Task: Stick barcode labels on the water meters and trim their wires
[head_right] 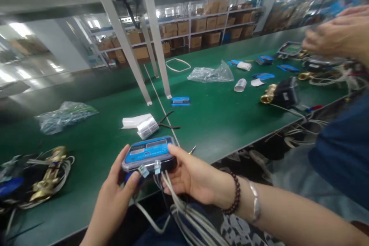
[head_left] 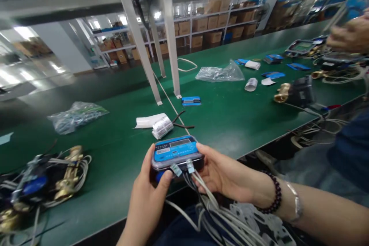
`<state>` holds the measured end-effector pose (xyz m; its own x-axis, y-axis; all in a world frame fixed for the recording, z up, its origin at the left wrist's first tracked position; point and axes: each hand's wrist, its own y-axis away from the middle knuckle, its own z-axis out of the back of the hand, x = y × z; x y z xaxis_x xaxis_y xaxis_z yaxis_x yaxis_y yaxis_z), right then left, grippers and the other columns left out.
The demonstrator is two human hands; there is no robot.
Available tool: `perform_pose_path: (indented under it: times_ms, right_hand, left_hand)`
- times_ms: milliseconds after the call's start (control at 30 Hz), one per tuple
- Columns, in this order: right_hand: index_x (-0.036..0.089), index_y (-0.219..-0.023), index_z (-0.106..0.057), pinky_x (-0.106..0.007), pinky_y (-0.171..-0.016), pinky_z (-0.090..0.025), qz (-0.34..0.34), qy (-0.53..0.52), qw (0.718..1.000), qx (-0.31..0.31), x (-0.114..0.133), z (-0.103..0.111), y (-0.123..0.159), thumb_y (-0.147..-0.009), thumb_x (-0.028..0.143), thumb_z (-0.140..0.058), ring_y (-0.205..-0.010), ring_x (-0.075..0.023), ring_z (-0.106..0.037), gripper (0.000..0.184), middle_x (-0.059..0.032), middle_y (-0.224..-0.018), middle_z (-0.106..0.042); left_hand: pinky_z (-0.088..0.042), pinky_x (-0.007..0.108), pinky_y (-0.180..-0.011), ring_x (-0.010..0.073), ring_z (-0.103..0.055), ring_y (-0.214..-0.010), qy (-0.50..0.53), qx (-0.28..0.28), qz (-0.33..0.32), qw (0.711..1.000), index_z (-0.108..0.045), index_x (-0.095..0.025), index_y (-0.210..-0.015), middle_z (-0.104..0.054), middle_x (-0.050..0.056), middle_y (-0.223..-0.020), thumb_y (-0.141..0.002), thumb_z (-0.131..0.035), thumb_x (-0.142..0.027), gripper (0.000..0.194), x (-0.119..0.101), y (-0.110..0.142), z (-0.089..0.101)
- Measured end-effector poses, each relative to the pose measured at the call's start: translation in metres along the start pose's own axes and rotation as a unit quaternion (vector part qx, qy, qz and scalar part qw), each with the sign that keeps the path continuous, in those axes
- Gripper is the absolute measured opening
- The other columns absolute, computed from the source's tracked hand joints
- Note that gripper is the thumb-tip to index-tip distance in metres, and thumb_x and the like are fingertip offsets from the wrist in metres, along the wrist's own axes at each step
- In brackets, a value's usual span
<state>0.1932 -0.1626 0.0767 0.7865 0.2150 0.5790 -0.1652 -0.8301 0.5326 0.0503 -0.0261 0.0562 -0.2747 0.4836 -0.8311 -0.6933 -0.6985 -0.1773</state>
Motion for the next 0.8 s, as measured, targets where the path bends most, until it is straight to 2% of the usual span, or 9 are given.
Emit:
perform_pose_path:
  times_ms: [133,233,300,367,400,500,633,700,800]
  right_hand:
    - [0.006,-0.078,-0.062,-0.019,-0.059,-0.054,-0.069,0.010,0.995,0.075,-0.021,-0.025,-0.043,-0.100,0.045,-0.028,-0.053,-0.0100,-0.063,0.056,-0.0070,-0.063,-0.062]
    - [0.006,-0.083,-0.064,-0.019,-0.072,-0.054,-0.025,0.077,0.990,0.116,-0.021,-0.033,-0.059,-0.094,0.019,-0.043,-0.065,-0.0085,-0.066,0.028,-0.0075,-0.076,-0.067]
    - [0.009,-0.090,-0.066,-0.023,-0.076,-0.055,0.057,0.231,0.964,0.120,-0.007,-0.024,-0.065,-0.088,0.015,-0.049,-0.072,-0.0104,-0.068,0.018,-0.0078,-0.085,-0.071]
    - [0.013,-0.095,-0.067,-0.030,-0.076,-0.057,0.194,0.447,0.872,0.048,0.018,-0.003,-0.074,-0.087,0.023,-0.049,-0.076,-0.0152,-0.069,0.022,-0.0083,-0.089,-0.072]
    - [0.015,-0.096,-0.068,-0.034,-0.076,-0.057,0.279,0.550,0.786,-0.026,0.034,0.010,-0.080,-0.088,0.028,-0.046,-0.078,-0.0179,-0.069,0.027,-0.0084,-0.090,-0.073]
    - [0.014,-0.111,-0.064,-0.051,-0.102,-0.041,0.380,0.635,0.651,-0.167,0.085,0.046,-0.107,-0.084,0.033,-0.050,-0.112,-0.0305,-0.058,0.036,-0.0159,-0.119,-0.064]
    - [0.013,-0.131,-0.053,-0.050,-0.113,-0.025,0.374,0.722,0.559,-0.163,0.123,0.067,-0.152,-0.058,0.039,-0.079,-0.136,-0.0379,-0.031,0.082,-0.0181,-0.144,-0.043]
    - [0.016,-0.133,-0.052,-0.049,-0.111,-0.028,0.358,0.756,0.529,-0.145,0.123,0.071,-0.168,-0.053,0.043,-0.082,-0.136,-0.0383,-0.031,0.090,-0.0159,-0.144,-0.043]
    - [0.015,-0.131,-0.053,-0.047,-0.108,-0.031,0.361,0.774,0.500,-0.144,0.110,0.081,-0.174,-0.069,0.045,-0.071,-0.128,-0.0355,-0.041,0.071,-0.0168,-0.136,-0.050]
  left_hand:
    - [-0.048,0.044,-0.093,0.0298,-0.062,-0.107,-0.024,-0.063,0.111,0.992,-0.047,-0.014,-0.135,-0.065,0.013,-0.117,-0.071,-0.051,-0.062,0.080,0.036,-0.006,0.029]
    - [-0.049,0.041,-0.092,0.0268,-0.064,-0.101,-0.014,-0.104,0.123,0.987,-0.049,-0.012,-0.133,-0.067,0.012,-0.109,-0.075,-0.047,-0.059,0.075,0.058,-0.018,0.037]
    - [-0.050,0.042,-0.089,0.0256,-0.066,-0.094,-0.034,-0.108,0.125,0.986,-0.049,-0.013,-0.133,-0.068,0.012,-0.103,-0.082,-0.043,-0.057,0.068,0.066,-0.021,0.041]
    - [-0.051,0.046,-0.087,0.0285,-0.066,-0.095,-0.117,-0.125,0.096,0.980,-0.048,-0.012,-0.134,-0.068,0.015,-0.106,-0.085,-0.043,-0.054,0.064,0.067,-0.019,0.046]
    - [-0.050,0.049,-0.087,0.0308,-0.064,-0.099,-0.175,-0.151,0.049,0.972,-0.048,-0.010,-0.133,-0.066,0.018,-0.111,-0.086,-0.045,-0.052,0.063,0.064,-0.016,0.049]
    - [-0.047,0.043,-0.096,0.0272,-0.057,-0.114,-0.299,-0.200,-0.211,0.909,-0.050,-0.008,-0.129,-0.060,0.020,-0.124,-0.089,-0.050,-0.033,0.047,0.044,-0.003,0.047]
    - [-0.046,0.032,-0.099,0.0176,-0.059,-0.111,-0.310,0.021,-0.469,0.827,-0.059,-0.017,-0.115,-0.067,0.005,-0.115,-0.093,-0.042,-0.016,0.028,0.018,0.002,0.018]
    - [-0.047,0.037,-0.098,0.0206,-0.062,-0.105,-0.341,0.077,-0.500,0.792,-0.065,-0.016,-0.101,-0.071,0.003,-0.104,-0.093,-0.044,-0.016,0.023,0.015,-0.003,0.002]
    - [-0.045,0.039,-0.100,0.0214,-0.062,-0.102,-0.378,0.114,-0.503,0.769,-0.068,-0.015,-0.092,-0.072,0.003,-0.094,-0.091,-0.049,-0.015,0.019,0.016,-0.008,0.001]
